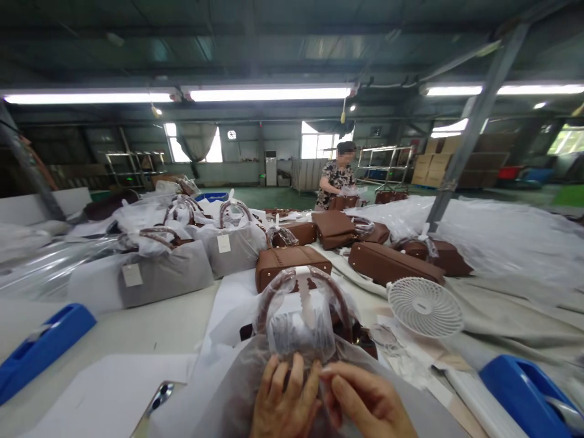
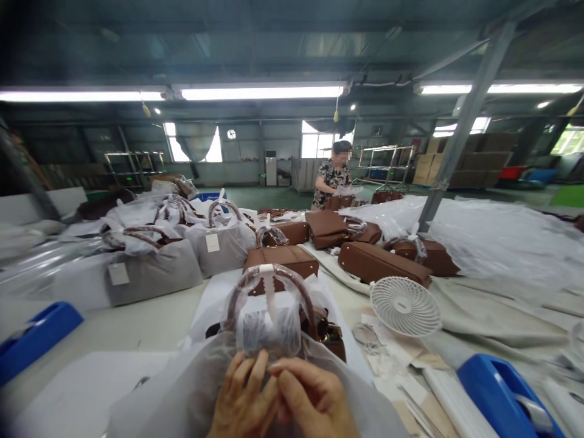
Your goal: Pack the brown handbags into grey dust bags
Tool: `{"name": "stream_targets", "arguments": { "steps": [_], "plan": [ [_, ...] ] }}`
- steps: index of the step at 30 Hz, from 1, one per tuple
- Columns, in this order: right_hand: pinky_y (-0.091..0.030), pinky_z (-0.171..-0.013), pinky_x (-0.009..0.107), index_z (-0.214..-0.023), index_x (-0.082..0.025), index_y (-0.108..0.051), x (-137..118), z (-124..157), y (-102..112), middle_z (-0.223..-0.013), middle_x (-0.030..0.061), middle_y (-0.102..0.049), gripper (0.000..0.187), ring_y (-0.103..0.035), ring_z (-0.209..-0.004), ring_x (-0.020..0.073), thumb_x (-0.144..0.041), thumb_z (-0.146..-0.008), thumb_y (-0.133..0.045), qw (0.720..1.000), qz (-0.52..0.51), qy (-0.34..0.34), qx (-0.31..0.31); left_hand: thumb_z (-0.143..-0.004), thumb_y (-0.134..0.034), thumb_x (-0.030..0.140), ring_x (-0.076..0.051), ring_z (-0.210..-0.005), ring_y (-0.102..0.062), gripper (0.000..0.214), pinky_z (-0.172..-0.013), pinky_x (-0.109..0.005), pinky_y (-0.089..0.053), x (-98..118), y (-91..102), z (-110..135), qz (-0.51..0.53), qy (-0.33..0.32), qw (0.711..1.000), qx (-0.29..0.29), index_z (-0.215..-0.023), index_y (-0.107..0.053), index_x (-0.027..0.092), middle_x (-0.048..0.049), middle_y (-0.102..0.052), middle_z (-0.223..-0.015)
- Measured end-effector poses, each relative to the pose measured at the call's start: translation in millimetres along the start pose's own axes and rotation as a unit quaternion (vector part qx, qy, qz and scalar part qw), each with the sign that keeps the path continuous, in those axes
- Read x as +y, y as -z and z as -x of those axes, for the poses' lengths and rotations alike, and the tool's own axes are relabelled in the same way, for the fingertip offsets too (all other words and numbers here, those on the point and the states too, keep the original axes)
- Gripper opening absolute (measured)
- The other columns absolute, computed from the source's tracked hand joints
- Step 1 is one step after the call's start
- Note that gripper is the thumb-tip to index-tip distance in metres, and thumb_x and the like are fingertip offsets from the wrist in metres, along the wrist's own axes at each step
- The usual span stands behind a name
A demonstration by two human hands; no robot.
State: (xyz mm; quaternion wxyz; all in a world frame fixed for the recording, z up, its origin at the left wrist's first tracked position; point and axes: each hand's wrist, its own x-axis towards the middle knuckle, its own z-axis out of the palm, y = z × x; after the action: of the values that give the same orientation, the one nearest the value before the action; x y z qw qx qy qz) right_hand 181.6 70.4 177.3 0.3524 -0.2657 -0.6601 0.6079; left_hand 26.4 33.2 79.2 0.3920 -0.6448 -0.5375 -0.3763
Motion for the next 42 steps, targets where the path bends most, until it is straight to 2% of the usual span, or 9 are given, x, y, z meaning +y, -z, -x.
{"name": "stream_targets", "arguments": {
  "steps": [4, 9, 14, 18, 21, 28, 35, 38, 42],
  "plan": [
    [-0.041, -0.054, 0.023, -0.091, -0.015, -0.076, 33.1, -25.0, -5.3, -0.066, 0.0017, -0.064, 0.054, -0.051, -0.053, 0.01, -0.066, -0.074, -0.077, 0.991, -0.059, -0.095, 0.071, -0.101, -0.042, 0.027, -0.021, -0.094, -0.058, 0.034, -0.105, -0.04, -0.037, -0.5, -4.6, -3.1, 0.0, 0.0, 0.999, 0.038, -0.103, -0.075, 0.024, -0.0052, -0.072, -0.1],
    [-0.036, -0.052, 0.019, -0.089, -0.016, -0.075, 42.9, -25.3, 1.1, -0.065, -0.0005, -0.063, 0.048, -0.05, -0.052, 0.0064, -0.058, -0.069, -0.085, 0.98, -0.133, -0.123, 0.078, -0.1, -0.041, 0.023, -0.02, -0.092, -0.06, 0.034, -0.103, -0.039, -0.038, -0.7, -1.5, -3.3, 0.019, 0.008, 0.999, 0.037, -0.101, -0.075, 0.022, -0.005, -0.074, -0.1],
    [-0.029, -0.046, 0.017, -0.104, -0.023, -0.072, 52.0, -13.1, 5.8, -0.053, -0.0082, -0.05, 0.039, -0.035, -0.042, 0.003, -0.04, -0.073, -0.088, 0.931, -0.338, -0.134, 0.021, -0.1, -0.042, 0.024, -0.019, -0.09, -0.061, 0.03, -0.099, -0.037, -0.041, -4.5, 8.4, -7.8, 0.049, 0.017, 0.999, 0.016, -0.102, -0.071, 0.016, -0.0049, -0.075, -0.103],
    [-0.026, -0.045, 0.016, -0.105, -0.021, -0.072, 55.1, -1.6, 4.0, -0.052, -0.01, -0.044, 0.035, -0.025, -0.042, 0.0018, -0.035, -0.076, -0.087, 0.901, -0.408, -0.146, -0.03, -0.102, -0.036, 0.024, -0.019, -0.085, -0.061, 0.034, -0.094, -0.037, -0.043, -5.2, 19.4, -16.6, 0.073, 0.035, 0.997, 0.007, -0.097, -0.068, 0.016, -0.0041, -0.075, -0.099],
    [-0.024, -0.043, 0.015, -0.105, -0.02, -0.073, 50.4, 6.7, -0.3, -0.051, -0.0106, -0.042, 0.035, -0.021, -0.041, 0.0016, -0.033, -0.076, -0.088, 0.89, -0.426, -0.156, -0.051, -0.103, -0.034, 0.029, -0.02, -0.086, -0.06, 0.036, -0.094, -0.038, -0.043, -3.9, 26.5, -21.2, 0.079, 0.049, 0.996, -0.008, -0.095, -0.067, 0.017, -0.0039, -0.075, -0.1],
    [-0.026, -0.043, 0.016, -0.106, -0.022, -0.072, 53.1, 18.1, -6.3, -0.046, -0.01, -0.044, 0.032, -0.024, -0.039, 0.0028, -0.035, -0.08, -0.084, 0.901, -0.396, -0.168, -0.056, -0.1, -0.038, 0.04, -0.023, -0.09, -0.058, 0.038, -0.095, -0.043, -0.044, 0.8, 35.8, -23.3, 0.11, 0.073, 0.99, -0.04, -0.098, -0.066, 0.015, -0.0072, -0.073, -0.108],
    [-0.027, -0.043, 0.017, -0.106, -0.021, -0.066, 63.5, 19.4, -5.2, -0.046, -0.0091, -0.048, 0.043, -0.031, -0.038, 0.0045, -0.046, -0.076, -0.084, 0.928, -0.32, -0.183, -0.059, -0.095, -0.043, 0.019, -0.022, -0.089, -0.058, 0.023, -0.094, -0.044, -0.048, 1.1, 32.2, -18.3, 0.085, 0.067, 0.992, -0.066, -0.088, -0.065, 0.021, -0.0039, -0.073, -0.109],
    [-0.023, -0.04, 0.016, -0.1, -0.018, -0.066, 66.3, 21.6, -2.9, -0.042, -0.0096, -0.046, 0.048, -0.028, -0.035, 0.0039, -0.057, -0.076, -0.081, 0.951, -0.245, -0.186, -0.034, -0.094, -0.044, 0.013, -0.021, -0.089, -0.057, 0.024, -0.094, -0.043, -0.049, -1.6, 29.3, -14.5, 0.065, 0.05, 0.995, -0.053, -0.086, -0.065, 0.02, -0.0034, -0.073, -0.11],
    [-0.018, -0.037, 0.018, -0.085, -0.015, -0.066, 70.0, 27.4, 1.6, -0.039, -0.0076, -0.045, 0.057, -0.029, -0.032, 0.0045, -0.072, -0.078, -0.07, 0.977, -0.075, -0.2, 0.003, -0.096, -0.042, 0.012, -0.021, -0.088, -0.057, 0.027, -0.092, -0.044, -0.051, -2.0, 28.8, -13.4, 0.056, 0.032, 0.997, -0.051, -0.088, -0.066, 0.019, -0.0055, -0.073, -0.109]
  ]
}}
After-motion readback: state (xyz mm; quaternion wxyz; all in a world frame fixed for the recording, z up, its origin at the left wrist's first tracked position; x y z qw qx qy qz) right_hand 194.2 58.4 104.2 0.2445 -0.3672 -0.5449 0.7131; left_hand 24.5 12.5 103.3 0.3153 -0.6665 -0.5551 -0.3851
